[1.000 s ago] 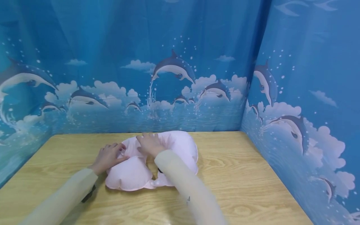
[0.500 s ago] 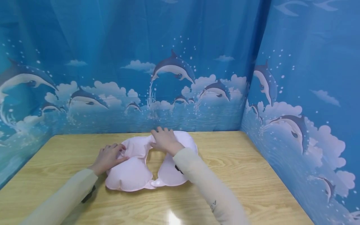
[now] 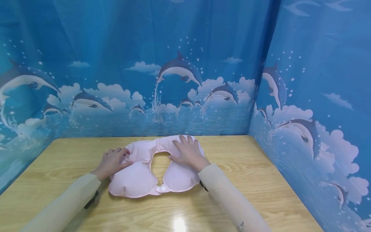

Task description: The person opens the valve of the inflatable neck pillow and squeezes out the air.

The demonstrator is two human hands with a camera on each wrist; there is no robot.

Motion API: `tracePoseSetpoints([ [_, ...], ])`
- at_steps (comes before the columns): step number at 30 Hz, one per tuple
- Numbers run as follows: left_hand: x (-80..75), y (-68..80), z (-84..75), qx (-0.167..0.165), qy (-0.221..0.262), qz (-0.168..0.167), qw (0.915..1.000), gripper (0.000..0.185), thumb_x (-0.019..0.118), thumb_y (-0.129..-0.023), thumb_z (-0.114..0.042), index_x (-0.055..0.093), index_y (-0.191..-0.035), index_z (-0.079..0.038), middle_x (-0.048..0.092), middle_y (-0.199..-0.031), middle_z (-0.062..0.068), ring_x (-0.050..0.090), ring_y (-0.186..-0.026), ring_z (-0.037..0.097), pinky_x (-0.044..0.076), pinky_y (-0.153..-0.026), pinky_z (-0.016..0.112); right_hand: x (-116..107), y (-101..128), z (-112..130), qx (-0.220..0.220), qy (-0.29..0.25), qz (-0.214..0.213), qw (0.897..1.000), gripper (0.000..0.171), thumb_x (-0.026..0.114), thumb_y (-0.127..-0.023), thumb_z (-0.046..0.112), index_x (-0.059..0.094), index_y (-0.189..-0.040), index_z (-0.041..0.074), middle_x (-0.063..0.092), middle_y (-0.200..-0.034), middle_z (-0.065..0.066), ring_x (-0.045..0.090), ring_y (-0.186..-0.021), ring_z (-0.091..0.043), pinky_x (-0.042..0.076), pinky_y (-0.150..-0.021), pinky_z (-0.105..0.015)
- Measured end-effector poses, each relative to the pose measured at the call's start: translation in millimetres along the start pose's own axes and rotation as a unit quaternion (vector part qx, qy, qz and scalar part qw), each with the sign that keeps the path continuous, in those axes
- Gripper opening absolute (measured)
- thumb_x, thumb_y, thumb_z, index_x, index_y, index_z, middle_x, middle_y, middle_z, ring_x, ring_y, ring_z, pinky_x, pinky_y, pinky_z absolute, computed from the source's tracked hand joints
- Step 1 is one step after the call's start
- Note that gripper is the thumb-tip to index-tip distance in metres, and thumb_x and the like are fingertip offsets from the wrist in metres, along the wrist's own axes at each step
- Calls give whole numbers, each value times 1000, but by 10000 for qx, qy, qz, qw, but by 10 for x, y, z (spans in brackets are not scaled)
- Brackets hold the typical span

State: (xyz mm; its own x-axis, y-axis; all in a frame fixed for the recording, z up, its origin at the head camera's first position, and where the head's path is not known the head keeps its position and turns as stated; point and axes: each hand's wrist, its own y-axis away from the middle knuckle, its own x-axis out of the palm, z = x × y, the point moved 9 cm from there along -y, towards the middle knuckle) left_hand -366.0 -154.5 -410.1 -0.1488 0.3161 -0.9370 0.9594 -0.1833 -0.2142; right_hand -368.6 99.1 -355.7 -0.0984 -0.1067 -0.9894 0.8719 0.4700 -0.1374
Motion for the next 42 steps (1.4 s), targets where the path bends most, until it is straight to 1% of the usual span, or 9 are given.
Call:
tracePoseSetpoints([
  [4, -3, -1, 2, 54, 7, -60, 10000, 42, 66, -78, -48, 58, -101, -13, 56, -91, 6, 50, -89, 33, 34, -76, 53, 47, 76, -64, -39, -66, -268, 9996, 66, 51, -84, 57, 38, -139, 22, 30, -146, -16, 25, -132, -45, 22, -100, -65],
  [8, -8, 0, 5, 73, 36, -76, 9999, 42, 65, -78, -48, 58, -102, -13, 57, -92, 6, 50, -90, 33, 34, -76, 53, 123, 110, -116, -2, -95, -365, 9993, 67, 48, -84, 59, 35, -140, 25, 29, -147, -14, 26, -132, -44, 21, -100, -64],
  [17, -65, 8, -2, 89, 156, -205, 9996, 41, 66, -79, -46, 59, -103, -13, 58, -94, 8, 51, -90, 34, 35, -76, 52, 259, 146, -174, 149, -154, -307, 9993, 71, 45, -82, 65, 33, -141, 26, 26, -149, -12, 22, -134, -43, 19, -101, -65],
  [22, -66, 7, -4, 106, 208, -205, 9995, 43, 64, -81, -46, 58, -107, -12, 58, -98, 9, 51, -91, 34, 35, -77, 52, 329, 167, -198, 176, -247, -300, 9991, 71, 44, -82, 65, 32, -141, 27, 25, -149, -11, 21, -135, -42, 17, -101, -66],
  [30, -85, 8, 14, 127, 304, -265, 9991, 45, 63, -81, -46, 58, -109, -11, 59, -102, 12, 51, -93, 35, 35, -78, 52, 431, 186, -231, 239, -240, -315, 9989, 71, 42, -82, 66, 31, -141, 30, 24, -150, -9, 21, -135, -41, 18, -101, -66],
  [37, -97, -3, 23, 152, 366, -297, 9988, 46, 62, -82, -46, 57, -111, -11, 59, -105, 13, 51, -94, 36, 34, -78, 54, 450, 206, -225, 235, -274, -307, 9989, 69, 44, -83, 64, 32, -141, 29, 26, -149, -10, 22, -134, -42, 19, -100, -66],
  [42, -69, -1, 43, 106, 350, -243, 9990, 46, 62, -82, -47, 57, -112, -12, 59, -107, 13, 51, -96, 36, 33, -80, 54, 476, 203, -226, 237, -207, -247, 9992, 69, 43, -83, 64, 31, -141, 30, 27, -149, -9, 23, -134, -41, 19, -101, -65],
])
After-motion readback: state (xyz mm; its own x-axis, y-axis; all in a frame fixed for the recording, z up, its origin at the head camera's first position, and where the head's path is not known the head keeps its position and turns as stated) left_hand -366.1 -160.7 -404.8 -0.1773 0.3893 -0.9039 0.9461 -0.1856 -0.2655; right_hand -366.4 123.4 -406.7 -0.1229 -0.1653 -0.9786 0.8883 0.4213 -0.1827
